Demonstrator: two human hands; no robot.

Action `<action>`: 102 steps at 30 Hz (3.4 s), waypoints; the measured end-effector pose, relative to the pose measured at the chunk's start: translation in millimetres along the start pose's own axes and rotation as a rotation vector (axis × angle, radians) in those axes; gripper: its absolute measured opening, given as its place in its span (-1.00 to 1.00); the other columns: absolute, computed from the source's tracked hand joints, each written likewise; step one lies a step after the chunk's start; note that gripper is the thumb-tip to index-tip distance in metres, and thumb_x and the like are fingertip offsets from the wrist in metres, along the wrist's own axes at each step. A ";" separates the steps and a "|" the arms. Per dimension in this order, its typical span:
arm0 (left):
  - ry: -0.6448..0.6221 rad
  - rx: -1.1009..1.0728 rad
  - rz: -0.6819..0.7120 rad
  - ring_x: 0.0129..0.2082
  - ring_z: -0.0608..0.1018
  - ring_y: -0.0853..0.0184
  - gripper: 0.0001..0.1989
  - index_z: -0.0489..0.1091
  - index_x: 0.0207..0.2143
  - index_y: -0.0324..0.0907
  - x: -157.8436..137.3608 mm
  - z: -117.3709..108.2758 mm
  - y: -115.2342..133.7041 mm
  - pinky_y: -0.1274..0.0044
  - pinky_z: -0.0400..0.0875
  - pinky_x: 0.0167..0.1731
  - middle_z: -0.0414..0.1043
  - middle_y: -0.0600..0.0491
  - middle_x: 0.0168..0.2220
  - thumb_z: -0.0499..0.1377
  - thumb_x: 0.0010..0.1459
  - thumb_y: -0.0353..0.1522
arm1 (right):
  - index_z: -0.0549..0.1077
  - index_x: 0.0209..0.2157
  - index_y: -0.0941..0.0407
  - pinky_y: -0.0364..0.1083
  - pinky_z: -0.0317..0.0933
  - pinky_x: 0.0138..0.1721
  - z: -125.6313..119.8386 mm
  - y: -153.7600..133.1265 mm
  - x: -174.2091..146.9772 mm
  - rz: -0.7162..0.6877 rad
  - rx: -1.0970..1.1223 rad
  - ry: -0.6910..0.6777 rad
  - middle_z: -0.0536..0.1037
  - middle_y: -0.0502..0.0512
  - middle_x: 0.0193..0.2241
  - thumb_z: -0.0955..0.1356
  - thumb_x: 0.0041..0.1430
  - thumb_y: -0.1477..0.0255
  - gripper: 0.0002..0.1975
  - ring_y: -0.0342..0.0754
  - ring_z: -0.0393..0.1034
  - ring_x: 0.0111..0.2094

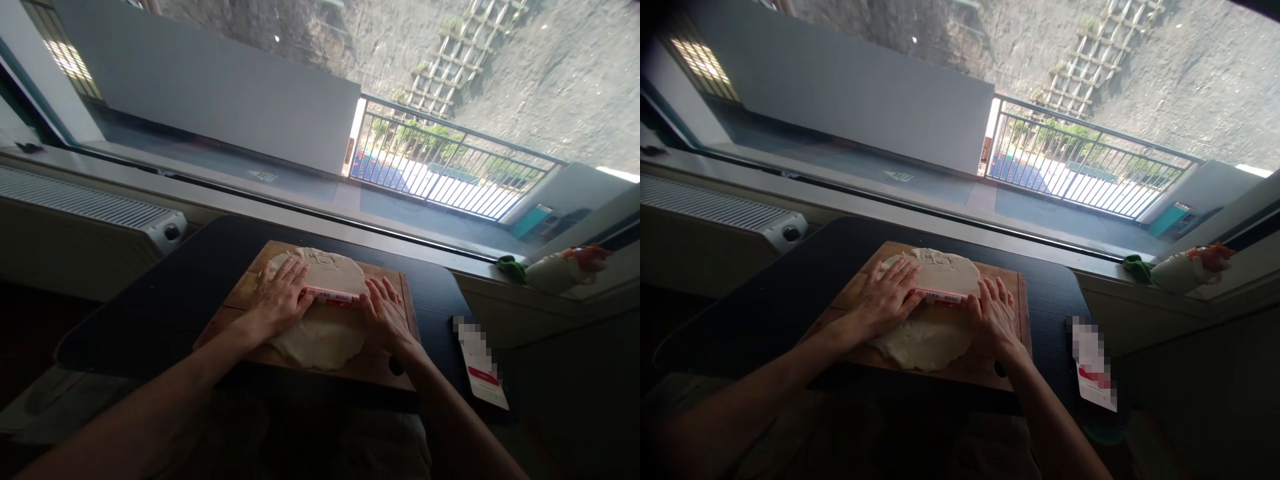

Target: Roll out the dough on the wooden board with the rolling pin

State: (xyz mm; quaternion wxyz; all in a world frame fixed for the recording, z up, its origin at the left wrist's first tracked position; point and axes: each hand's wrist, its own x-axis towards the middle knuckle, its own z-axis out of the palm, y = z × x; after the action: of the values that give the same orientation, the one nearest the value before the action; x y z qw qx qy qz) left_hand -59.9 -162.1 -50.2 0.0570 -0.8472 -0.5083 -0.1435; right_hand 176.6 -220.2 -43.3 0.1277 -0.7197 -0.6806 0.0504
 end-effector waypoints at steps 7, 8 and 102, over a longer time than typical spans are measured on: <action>-0.158 -0.017 -0.120 0.30 0.01 0.11 -0.38 0.11 0.23 -0.26 46.6 -6.8 1.5 0.06 -0.26 0.20 0.09 -0.12 0.26 -0.26 0.27 -0.11 | 0.08 0.26 0.11 0.14 -0.29 0.25 -10.7 -6.8 39.5 0.115 0.022 -0.026 0.04 0.11 0.29 -0.04 0.31 0.10 -0.38 0.07 -0.26 0.31; -0.161 -0.018 -0.113 0.30 0.01 0.11 -0.38 0.11 0.23 -0.25 45.6 -7.6 1.3 0.07 -0.25 0.20 0.08 -0.11 0.27 -0.26 0.27 -0.11 | 0.08 0.26 0.11 0.14 -0.30 0.25 -10.6 -7.4 36.2 0.111 0.027 -0.018 0.04 0.10 0.29 -0.05 0.31 0.10 -0.38 0.07 -0.26 0.31; -0.060 -0.084 0.113 0.31 -0.05 0.12 -0.38 0.10 0.24 -0.16 50.1 13.7 42.6 0.12 -0.35 0.22 0.07 -0.09 0.28 -0.20 0.25 -0.04 | 0.12 0.22 0.05 0.12 -0.21 0.21 1.2 32.6 35.0 0.142 0.014 0.056 0.13 0.11 0.24 -0.01 0.30 0.08 -0.41 0.10 -0.22 0.29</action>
State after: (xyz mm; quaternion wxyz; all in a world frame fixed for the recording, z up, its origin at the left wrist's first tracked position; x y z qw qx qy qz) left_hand 2.2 -136.8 -46.1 0.0140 -0.8801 -0.4548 -0.1359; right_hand 210.2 -186.7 -49.1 0.1480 -0.7663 -0.6236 0.0439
